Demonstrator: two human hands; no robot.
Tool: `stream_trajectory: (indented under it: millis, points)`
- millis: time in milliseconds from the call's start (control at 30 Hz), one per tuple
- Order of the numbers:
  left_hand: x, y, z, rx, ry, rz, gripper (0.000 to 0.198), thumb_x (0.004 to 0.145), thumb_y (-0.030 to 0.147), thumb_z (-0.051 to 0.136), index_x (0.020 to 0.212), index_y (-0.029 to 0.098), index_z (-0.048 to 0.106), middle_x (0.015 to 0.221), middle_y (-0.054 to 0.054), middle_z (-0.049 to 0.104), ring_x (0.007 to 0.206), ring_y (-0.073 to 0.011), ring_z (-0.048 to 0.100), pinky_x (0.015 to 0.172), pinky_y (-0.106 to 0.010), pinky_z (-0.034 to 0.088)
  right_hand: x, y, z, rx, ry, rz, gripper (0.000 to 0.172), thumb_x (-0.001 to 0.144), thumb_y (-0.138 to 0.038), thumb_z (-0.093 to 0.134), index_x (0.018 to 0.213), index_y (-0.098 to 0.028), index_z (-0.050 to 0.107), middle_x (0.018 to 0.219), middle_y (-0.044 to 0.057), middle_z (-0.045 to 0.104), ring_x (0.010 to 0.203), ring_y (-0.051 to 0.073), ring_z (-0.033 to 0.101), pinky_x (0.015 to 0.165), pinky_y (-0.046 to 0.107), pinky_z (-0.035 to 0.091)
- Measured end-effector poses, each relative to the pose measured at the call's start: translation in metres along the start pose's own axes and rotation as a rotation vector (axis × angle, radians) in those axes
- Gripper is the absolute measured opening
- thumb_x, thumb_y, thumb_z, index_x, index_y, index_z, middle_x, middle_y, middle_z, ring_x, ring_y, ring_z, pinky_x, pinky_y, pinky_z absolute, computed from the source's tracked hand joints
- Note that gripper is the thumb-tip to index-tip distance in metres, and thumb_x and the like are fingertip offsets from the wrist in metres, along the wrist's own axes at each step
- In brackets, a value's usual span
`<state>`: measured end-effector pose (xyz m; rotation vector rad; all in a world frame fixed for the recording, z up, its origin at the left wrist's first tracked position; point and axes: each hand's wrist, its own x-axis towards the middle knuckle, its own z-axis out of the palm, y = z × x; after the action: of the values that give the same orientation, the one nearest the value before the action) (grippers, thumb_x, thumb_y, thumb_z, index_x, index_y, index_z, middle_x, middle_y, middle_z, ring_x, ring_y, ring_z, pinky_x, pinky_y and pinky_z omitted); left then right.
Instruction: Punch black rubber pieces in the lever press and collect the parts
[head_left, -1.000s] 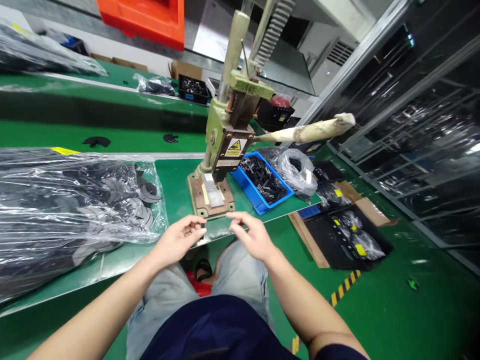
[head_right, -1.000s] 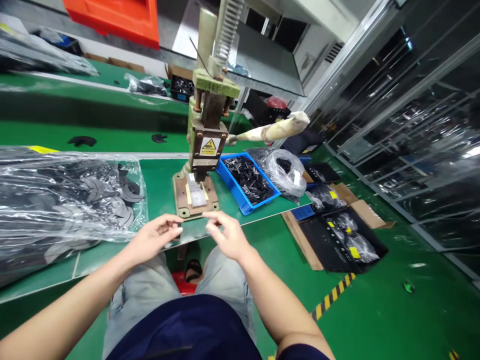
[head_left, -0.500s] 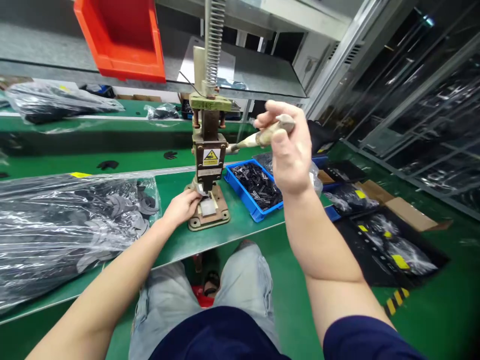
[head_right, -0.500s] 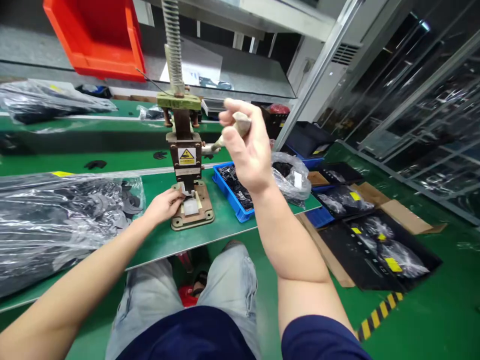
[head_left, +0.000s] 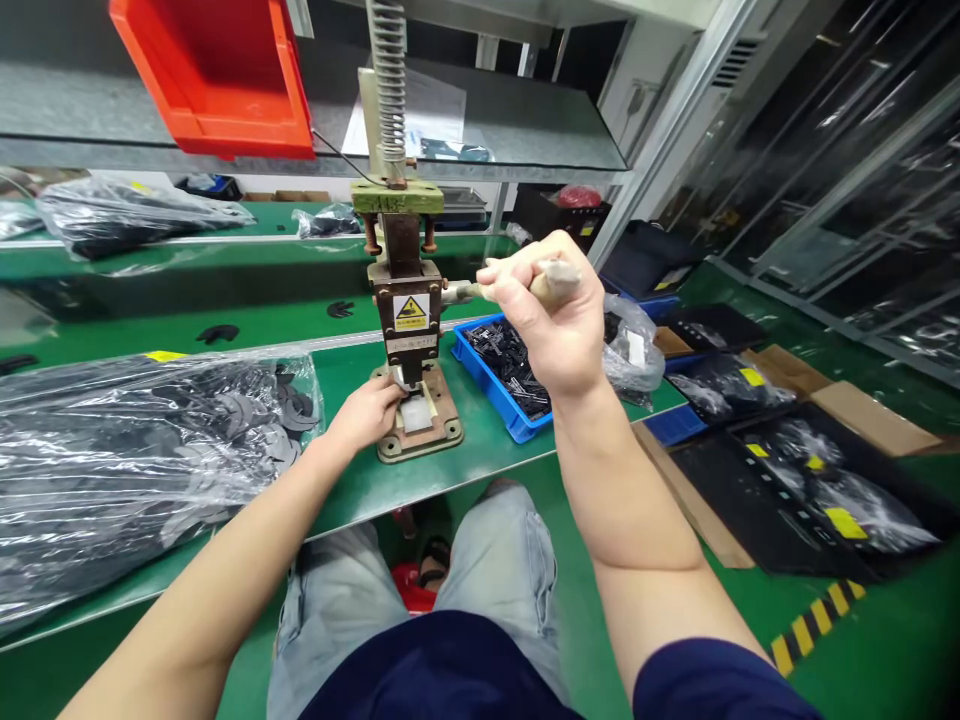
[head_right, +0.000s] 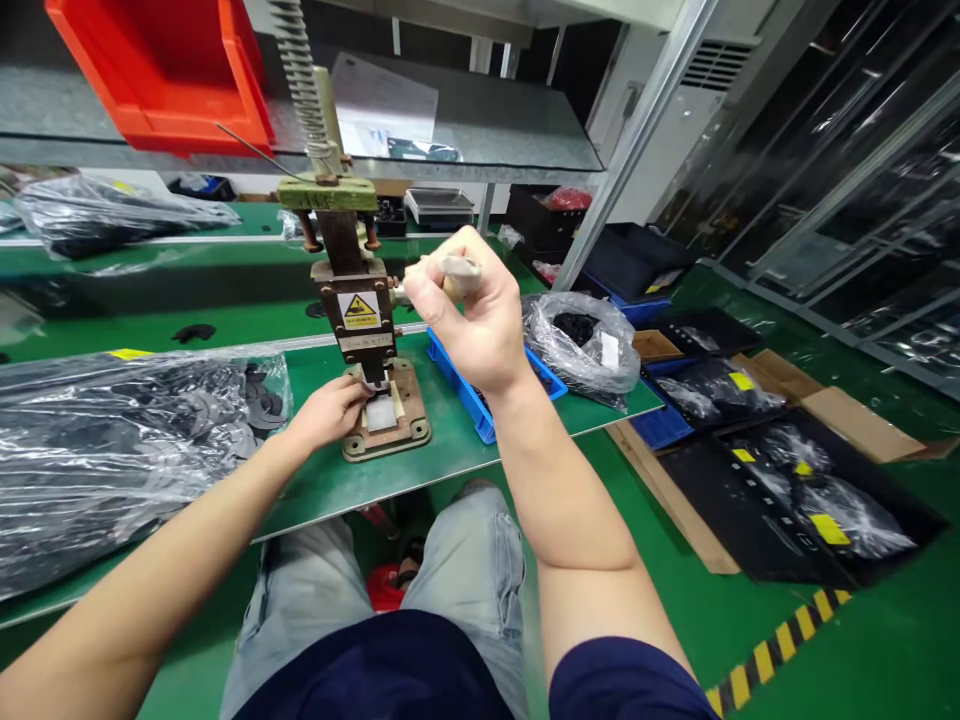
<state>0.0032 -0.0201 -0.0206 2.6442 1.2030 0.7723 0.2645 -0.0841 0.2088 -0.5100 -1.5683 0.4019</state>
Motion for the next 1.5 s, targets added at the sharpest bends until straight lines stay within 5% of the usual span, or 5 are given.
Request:
stream_trajectory:
  millis: [500,767,933,1267,1500]
  points:
    - [-0.014,-0.001,-0.010,-0.036,-0.038,-0.019,0.034,0.106,0.024,0.049,0.130,0.021,0.072,0.130,-0.012,0.075,0.124,-0.0268,0.069,0.111,-0.044,0.056,-0.149,0.042,-0.001,-0.319,0.077,-0.112,0.012,0.086,-0.019,0.072,0.085,-0.026,0.063,0.092,0.001,0.072,0.119,0.028,0.070,0.113,0.063,0.054]
    - [-0.055,-0.087,-0.091,0.386,-0.324,-0.293,0.047,0.093,0.029,0.063,0.138,0.020,0.071,0.143,-0.016,0.071,0.138,-0.0378,0.059,0.116,-0.053,0.046,-0.145,0.047,0.006,-0.270,0.151,-0.141,0.011,0.087,-0.020,0.071,0.083,-0.025,0.063,0.087,0.001,0.069,0.109,0.027,0.071,0.110,0.061,0.055]
    - [-0.071,-0.111,-0.101,0.419,-0.514,-0.330,0.057,0.082,0.024,0.067,0.138,0.030,0.072,0.147,-0.012,0.070,0.137,-0.0374,0.058,0.113,-0.052,0.044,-0.146,0.050,0.011,-0.255,0.196,-0.151,0.012,0.086,-0.020,0.071,0.083,-0.026,0.061,0.086,0.000,0.069,0.105,0.026,0.072,0.108,0.060,0.056]
    - [-0.066,-0.114,-0.099,0.221,-0.332,-0.152,0.007,0.082,0.031,0.069,0.087,0.026,0.069,0.089,-0.010,0.072,0.096,-0.0316,0.068,0.096,-0.044,0.049,-0.147,0.047,0.010,-0.254,0.176,-0.130,0.009,0.086,-0.023,0.070,0.084,-0.027,0.062,0.087,0.001,0.069,0.100,0.025,0.070,0.109,0.061,0.056]
    - [-0.052,-0.067,-0.088,-0.105,-0.139,-0.448,0.033,0.089,0.048,0.068,0.079,0.028,0.045,0.069,0.001,0.059,0.064,-0.0213,0.061,0.065,-0.032,0.045,-0.147,0.046,0.011,-0.239,0.179,-0.126,0.009,0.088,-0.025,0.070,0.085,-0.027,0.061,0.089,0.001,0.070,0.103,0.025,0.069,0.110,0.061,0.055]
